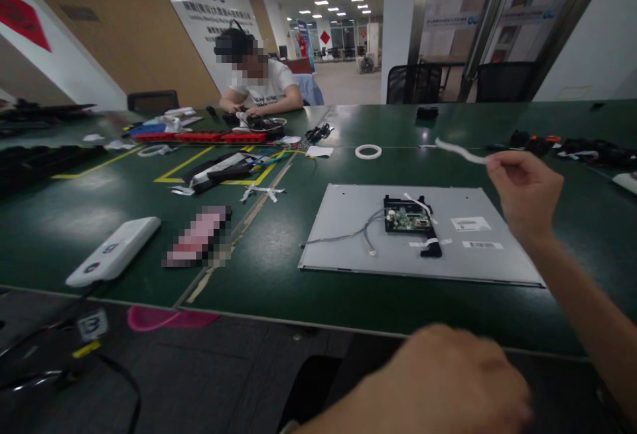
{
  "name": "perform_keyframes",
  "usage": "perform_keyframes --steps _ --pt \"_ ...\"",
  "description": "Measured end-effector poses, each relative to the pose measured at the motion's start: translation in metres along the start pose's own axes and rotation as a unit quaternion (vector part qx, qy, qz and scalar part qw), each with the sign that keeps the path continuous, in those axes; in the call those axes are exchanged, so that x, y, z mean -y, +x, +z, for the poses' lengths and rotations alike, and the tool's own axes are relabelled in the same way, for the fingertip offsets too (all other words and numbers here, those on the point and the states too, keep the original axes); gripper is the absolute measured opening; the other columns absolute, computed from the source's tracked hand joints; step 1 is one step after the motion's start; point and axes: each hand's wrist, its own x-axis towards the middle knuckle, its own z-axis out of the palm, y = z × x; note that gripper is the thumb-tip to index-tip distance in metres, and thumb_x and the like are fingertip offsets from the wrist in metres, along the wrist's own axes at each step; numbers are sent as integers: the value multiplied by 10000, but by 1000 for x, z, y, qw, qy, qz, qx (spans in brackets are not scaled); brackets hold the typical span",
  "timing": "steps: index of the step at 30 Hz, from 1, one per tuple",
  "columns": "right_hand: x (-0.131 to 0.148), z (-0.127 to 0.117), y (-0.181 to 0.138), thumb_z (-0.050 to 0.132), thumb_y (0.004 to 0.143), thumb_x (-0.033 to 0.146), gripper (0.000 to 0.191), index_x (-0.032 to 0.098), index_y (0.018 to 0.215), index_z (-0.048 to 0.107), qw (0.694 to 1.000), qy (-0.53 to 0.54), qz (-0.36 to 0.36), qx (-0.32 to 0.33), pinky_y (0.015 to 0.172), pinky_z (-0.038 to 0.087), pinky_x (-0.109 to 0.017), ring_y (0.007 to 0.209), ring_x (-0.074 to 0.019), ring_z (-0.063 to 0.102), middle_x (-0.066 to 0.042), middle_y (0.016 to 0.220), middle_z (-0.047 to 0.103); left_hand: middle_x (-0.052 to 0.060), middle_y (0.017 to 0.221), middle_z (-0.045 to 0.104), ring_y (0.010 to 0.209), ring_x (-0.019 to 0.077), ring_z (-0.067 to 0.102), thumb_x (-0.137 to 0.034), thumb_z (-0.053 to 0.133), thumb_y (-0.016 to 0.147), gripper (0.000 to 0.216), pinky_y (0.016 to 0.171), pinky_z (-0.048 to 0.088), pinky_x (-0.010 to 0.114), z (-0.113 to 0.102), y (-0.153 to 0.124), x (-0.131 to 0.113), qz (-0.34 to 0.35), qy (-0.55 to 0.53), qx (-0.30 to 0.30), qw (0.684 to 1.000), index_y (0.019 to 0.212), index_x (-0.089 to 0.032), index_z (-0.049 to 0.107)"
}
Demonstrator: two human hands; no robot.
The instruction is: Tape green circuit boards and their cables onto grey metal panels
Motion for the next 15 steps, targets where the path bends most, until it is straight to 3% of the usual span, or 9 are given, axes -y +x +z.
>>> perform_keyframes --steps 3,4,6,10,13,15 --pt "37 5 -19 579 827 251 89 190 845 641 993 -54 -73 80 755 480 -330 849 -169 593 -40 898 640 56 842 618 782 164 575 -262 395 905 211 705 444 284 -31 -8 49 -198 42 -98 974 872 -181 587" --pt "42 8 -22 573 829 239 80 195 842 638 990 -64 -88 94 765 479 -331 851 -168 593 -37 897 642 59 870 621 808 167 576 -242 413 889 186 729 435 287 -42 -9 69 -237 47 -132 961 876 -176 586" --pt "43 19 -26 560 834 222 75 203 850 631 984 -76 -115 111 790 471 -340 858 -171 588 -38 900 642 47 837 627 791 160 580 -227 458 851 141 712 426 265 -59 -8 111 -267 18 -170 948 835 -172 587" --pt "35 51 -31 525 852 197 100 192 883 620 956 -110 -205 179 825 440 -355 901 -186 557 -53 933 637 34 779 645 664 122 598 -330 454 851 212 569 407 198 -78 7 178 -314 -157 -199 915 841 -165 586" --pt "31 75 -40 490 871 179 136 161 901 622 915 -157 -271 255 814 421 -344 915 -195 536 -73 964 629 35 755 639 604 114 595 -423 454 854 299 494 368 179 -75 21 212 -358 -189 -256 878 924 -154 564" --pt "30 87 -49 466 879 152 163 145 908 626 890 -183 -300 291 815 407 -339 924 -197 528 -81 976 624 36 752 632 636 116 594 -423 450 865 296 527 385 185 -66 26 230 -337 -154 -297 880 910 -151 560"
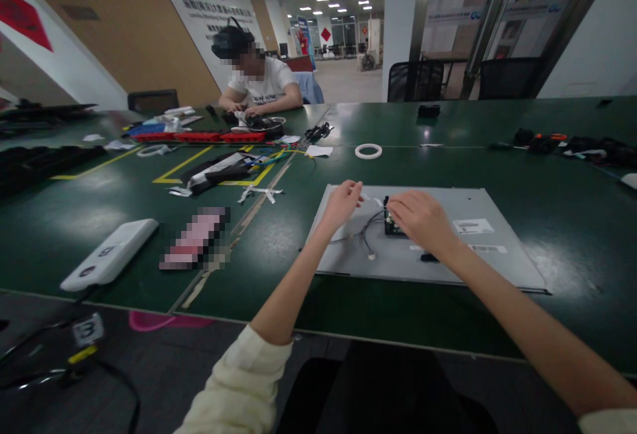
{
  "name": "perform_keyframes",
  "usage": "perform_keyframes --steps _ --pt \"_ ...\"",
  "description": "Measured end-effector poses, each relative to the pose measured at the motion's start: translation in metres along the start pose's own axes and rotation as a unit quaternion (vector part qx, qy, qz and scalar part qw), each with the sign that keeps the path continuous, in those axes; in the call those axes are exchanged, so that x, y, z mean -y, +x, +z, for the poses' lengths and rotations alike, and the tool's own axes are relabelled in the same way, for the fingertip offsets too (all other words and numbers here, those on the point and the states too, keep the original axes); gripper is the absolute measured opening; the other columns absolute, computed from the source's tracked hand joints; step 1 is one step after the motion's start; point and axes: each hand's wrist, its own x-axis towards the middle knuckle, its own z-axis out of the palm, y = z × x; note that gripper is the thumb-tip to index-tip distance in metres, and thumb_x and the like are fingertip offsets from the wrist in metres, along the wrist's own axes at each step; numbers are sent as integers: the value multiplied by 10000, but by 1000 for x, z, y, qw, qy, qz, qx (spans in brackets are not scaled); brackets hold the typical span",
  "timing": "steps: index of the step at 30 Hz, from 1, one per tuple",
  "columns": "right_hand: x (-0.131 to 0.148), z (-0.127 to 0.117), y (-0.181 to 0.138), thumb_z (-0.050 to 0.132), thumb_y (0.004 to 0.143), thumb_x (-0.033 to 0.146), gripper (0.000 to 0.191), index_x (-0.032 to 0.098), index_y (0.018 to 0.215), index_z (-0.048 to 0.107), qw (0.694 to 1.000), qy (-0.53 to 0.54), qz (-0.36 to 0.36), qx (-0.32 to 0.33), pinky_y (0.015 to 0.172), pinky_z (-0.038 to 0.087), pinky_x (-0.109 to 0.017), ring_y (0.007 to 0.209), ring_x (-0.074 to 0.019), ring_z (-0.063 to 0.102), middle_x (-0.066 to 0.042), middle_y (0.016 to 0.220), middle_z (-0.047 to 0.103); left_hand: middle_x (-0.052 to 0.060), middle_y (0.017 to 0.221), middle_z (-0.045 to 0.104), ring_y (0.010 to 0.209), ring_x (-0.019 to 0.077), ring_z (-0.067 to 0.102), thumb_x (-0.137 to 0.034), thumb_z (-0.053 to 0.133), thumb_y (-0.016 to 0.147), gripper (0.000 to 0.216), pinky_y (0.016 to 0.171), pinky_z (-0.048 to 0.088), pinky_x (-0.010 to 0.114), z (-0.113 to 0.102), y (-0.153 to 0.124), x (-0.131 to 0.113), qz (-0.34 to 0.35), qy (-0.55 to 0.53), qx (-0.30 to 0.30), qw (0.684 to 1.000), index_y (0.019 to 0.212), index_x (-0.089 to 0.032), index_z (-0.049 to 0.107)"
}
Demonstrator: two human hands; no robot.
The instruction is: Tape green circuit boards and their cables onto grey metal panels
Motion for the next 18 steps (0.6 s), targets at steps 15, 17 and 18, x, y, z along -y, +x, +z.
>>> perform_keyframes --steps 15,17,18 --pt "27 26 -13 474 863 104 150 113 892 621 990 -34 -48 128 816 385 -343 903 -203 497 -89 942 596 7 780 563 693 122 517 -192 453 851 137 666 407 240 17 8 37 211 197 63 955 913 -179 575" --pt "30 27 -14 480 857 100 148 113 892 623 989 -28 -53 137 828 390 -348 912 -203 499 -90 951 596 8 781 564 687 122 516 -195 469 847 117 661 403 241 18 5 36 219 208 97 948 895 -180 574" --pt "31 28 -15 482 855 98 148 113 893 624 988 -23 -56 140 839 391 -352 921 -203 501 -90 961 597 9 783 564 689 124 518 -194 479 842 103 659 401 242 18 4 35 219 215 108 946 889 -180 570"
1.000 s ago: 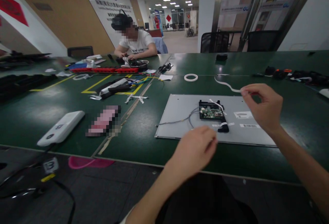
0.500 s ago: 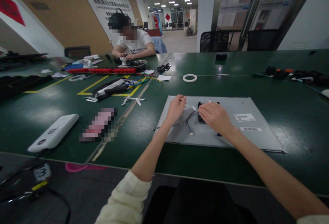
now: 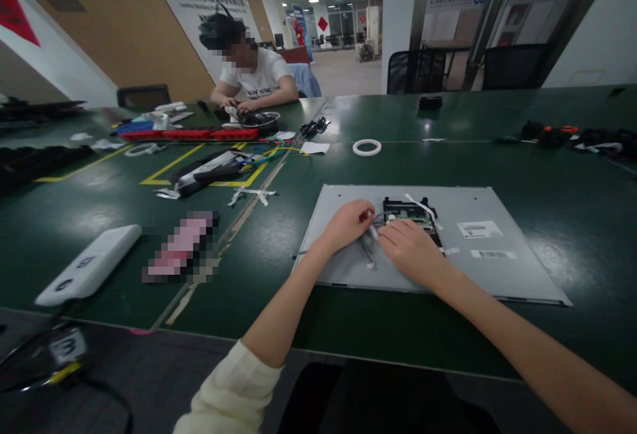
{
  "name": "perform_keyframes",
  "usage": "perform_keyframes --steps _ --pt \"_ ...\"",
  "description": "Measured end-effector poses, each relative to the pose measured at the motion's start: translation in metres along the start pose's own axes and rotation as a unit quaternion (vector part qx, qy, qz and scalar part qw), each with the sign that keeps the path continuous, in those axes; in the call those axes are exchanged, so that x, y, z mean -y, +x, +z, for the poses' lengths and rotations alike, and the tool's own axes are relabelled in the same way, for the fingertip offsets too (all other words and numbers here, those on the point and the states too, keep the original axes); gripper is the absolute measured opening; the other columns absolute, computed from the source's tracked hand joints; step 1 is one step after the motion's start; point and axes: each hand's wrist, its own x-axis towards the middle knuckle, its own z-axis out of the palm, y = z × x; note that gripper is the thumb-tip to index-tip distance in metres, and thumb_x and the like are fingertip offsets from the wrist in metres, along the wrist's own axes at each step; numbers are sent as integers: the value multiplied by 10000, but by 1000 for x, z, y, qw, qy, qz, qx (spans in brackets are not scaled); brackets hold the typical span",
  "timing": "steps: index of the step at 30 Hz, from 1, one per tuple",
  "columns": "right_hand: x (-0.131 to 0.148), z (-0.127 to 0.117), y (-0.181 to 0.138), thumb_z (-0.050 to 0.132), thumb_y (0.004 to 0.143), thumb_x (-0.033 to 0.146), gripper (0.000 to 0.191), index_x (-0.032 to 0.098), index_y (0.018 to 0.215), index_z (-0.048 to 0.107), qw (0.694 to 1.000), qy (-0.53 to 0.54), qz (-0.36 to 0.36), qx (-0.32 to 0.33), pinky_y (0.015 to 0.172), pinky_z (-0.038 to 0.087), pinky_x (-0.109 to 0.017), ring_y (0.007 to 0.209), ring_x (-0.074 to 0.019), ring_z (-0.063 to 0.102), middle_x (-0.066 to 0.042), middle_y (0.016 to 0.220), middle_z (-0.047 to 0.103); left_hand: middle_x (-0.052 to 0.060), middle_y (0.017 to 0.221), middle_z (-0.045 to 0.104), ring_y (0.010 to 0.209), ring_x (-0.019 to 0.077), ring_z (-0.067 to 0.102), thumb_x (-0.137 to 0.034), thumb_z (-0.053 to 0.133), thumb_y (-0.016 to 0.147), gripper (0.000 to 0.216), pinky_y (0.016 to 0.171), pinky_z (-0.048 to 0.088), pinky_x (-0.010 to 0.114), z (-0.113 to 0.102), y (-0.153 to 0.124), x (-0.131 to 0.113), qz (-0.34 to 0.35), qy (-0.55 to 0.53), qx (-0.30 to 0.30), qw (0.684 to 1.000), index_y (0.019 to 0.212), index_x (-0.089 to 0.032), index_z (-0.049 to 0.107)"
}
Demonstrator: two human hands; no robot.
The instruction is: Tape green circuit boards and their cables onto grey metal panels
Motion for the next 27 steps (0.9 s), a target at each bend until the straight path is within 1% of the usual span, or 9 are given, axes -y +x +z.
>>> perform_keyframes --steps 2,5,7,12,18,23,27 --pt "2 2 0 488 852 99 143 112 888 626 1000 7 -1 3 866 391 -363 940 -206 505 -93 981 599 6 774 564 690 129 524 -189 501 830 92 649 398 243 1 -1 -1 -9 8 14 1000 904 -180 553" --pt "3 6 0 484 851 93 146 108 891 624 1000 14 8 6 912 385 -375 978 -211 510 -101 1007 601 -6 748 562 685 135 531 -183 525 816 160 637 398 241 3 -1 0 -26 6 17 999 974 -181 504" --pt "4 9 0 470 854 85 156 103 899 619 1000 21 7 3 946 375 -381 1014 -209 512 -110 1018 604 -11 742 561 687 137 536 -179 529 812 195 640 400 242 4 -1 1 -26 1 15 1000 999 -182 474" --pt "6 15 -2 410 869 64 188 103 867 594 1000 22 -7 0 1038 305 -443 1080 -213 514 -119 955 626 -2 767 563 718 146 543 -191 534 812 158 660 403 254 5 -1 3 -15 20 16 1000 955 -185 466" --pt "9 17 -3 395 879 81 191 122 821 572 1000 12 2 4 1080 256 -444 1056 -188 543 -134 946 633 0 766 555 713 149 534 -254 555 818 178 656 404 260 6 0 8 -17 21 18 999 956 -183 466" --pt "13 9 -3 423 888 167 175 129 856 591 999 38 5 20 1089 220 -460 1013 -194 562 -113 913 644 22 812 543 763 169 527 -302 555 820 196 699 410 288 7 1 12 -17 46 -3 999 950 -176 480" --pt "16 2 -2 429 885 195 188 132 836 600 998 50 6 33 1100 191 -441 934 -182 586 -91 849 649 41 877 546 821 182 528 -352 558 813 265 732 423 302 3 0 11 -5 34 17 999 995 -174 485"
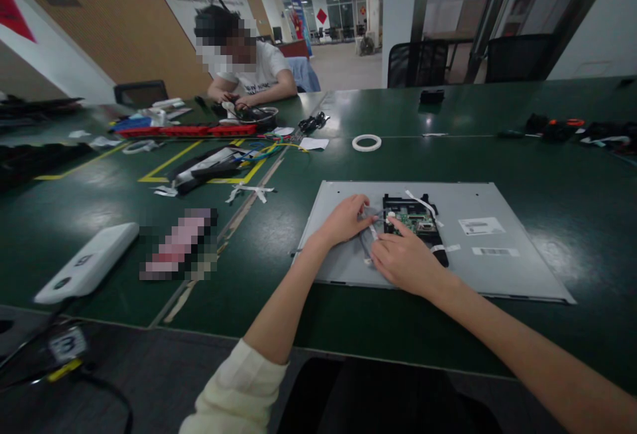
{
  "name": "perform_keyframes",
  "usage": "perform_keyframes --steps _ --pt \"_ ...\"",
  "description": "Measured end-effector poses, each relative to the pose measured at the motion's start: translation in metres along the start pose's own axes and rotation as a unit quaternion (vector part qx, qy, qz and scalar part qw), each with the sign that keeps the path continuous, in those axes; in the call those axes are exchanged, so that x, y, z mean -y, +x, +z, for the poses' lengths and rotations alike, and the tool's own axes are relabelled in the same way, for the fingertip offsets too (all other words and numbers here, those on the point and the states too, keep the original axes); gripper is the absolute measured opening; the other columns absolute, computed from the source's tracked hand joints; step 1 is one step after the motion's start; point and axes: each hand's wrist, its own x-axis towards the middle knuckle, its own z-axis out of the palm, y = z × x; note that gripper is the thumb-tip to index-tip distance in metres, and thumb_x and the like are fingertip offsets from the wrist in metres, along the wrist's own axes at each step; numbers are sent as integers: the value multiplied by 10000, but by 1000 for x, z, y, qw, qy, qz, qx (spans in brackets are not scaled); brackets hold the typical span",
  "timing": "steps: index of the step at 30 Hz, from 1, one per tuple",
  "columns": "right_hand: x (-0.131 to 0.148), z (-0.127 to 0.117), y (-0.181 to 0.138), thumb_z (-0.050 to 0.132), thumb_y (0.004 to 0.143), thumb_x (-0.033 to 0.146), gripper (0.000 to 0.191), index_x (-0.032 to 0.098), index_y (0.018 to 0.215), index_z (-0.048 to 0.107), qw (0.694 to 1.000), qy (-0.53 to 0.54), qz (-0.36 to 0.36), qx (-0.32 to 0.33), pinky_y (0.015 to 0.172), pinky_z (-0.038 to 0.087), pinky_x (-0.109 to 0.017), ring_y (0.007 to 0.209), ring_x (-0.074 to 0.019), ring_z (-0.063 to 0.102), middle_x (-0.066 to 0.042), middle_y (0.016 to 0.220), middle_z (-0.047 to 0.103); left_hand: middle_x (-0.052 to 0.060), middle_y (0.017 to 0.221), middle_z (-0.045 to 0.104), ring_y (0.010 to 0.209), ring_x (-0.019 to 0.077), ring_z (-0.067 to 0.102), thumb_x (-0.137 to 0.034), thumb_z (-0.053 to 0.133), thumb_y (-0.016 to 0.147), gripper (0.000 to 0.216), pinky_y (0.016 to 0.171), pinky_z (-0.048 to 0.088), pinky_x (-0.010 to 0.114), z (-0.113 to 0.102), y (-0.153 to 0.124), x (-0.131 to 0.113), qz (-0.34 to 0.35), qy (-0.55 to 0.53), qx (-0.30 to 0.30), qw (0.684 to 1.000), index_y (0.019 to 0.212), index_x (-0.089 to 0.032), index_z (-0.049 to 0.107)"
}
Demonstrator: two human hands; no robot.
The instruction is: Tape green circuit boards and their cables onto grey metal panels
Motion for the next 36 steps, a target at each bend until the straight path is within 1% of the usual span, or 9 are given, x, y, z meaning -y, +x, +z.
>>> perform_keyframes --steps 8,12,15,17,19,24,29,32,36 --pt "-1 -4 -1 426 882 192 211 131 795 608 1000 11 -9 -7 1084 224 -420 799 -157 605 -73 759 644 71 986 534 928 208 519 -404 645 716 488 827 425 330 -12 -3 -4 10 -22 56 998 1109 -166 481" --pt "-1 -6 -2 447 876 193 196 133 795 615 997 42 0 -62 1065 271 -409 859 -157 594 -79 808 646 66 988 548 940 213 526 -411 676 677 521 835 425 333 -12 -3 -5 -5 -41 58 997 1105 -173 495" --pt "2 -10 0 426 890 188 214 130 940 625 991 76 -4 -109 1051 302 -388 995 -161 559 -86 961 643 43 902 590 833 171 564 -438 549 794 374 771 443 294 -8 3 1 -55 -102 27 993 1055 -172 510" --pt "9 -14 3 401 902 193 288 122 1112 586 988 94 -18 -124 1057 298 -379 1104 -167 506 -90 1109 608 23 791 613 730 140 578 -418 375 892 302 718 446 266 -3 10 9 -115 -147 -20 982 972 -167 523" --pt "18 -18 7 383 910 208 367 127 1244 512 986 105 -43 -123 1076 272 -387 1220 -177 415 -89 1267 523 14 703 618 647 131 575 -377 328 907 298 660 442 250 2 20 17 -182 -151 -63 970 918 -158 531" --pt "47 -25 14 422 889 295 533 178 1400 331 981 96 -153 -68 1087 171 -541 1371 -228 135 -59 1481 240 45 685 646 677 165 595 -288 384 861 267 642 422 261 11 40 21 -254 5 -71 965 746 -163 590" --pt "64 -22 14 401 900 333 532 196 1406 308 975 87 -196 -58 1050 193 -600 1371 -246 129 -65 1491 208 136 865 676 835 256 627 -280 405 845 269 682 436 318 18 51 6 -315 157 -96 931 812 -155 641" --pt "70 -21 13 364 922 342 482 182 1376 362 973 71 -197 -94 1034 239 -592 1352 -261 184 -82 1477 244 178 897 670 877 283 632 -232 417 840 262 716 449 338 23 56 0 -326 179 -74 925 869 -124 655" --pt "79 -23 11 357 937 298 413 200 1331 430 947 32 -246 -205 1028 322 -485 1340 -221 227 -62 1433 337 225 905 661 899 306 637 -146 400 834 278 750 463 367 31 61 -5 -328 182 -67 925 924 -70 652"
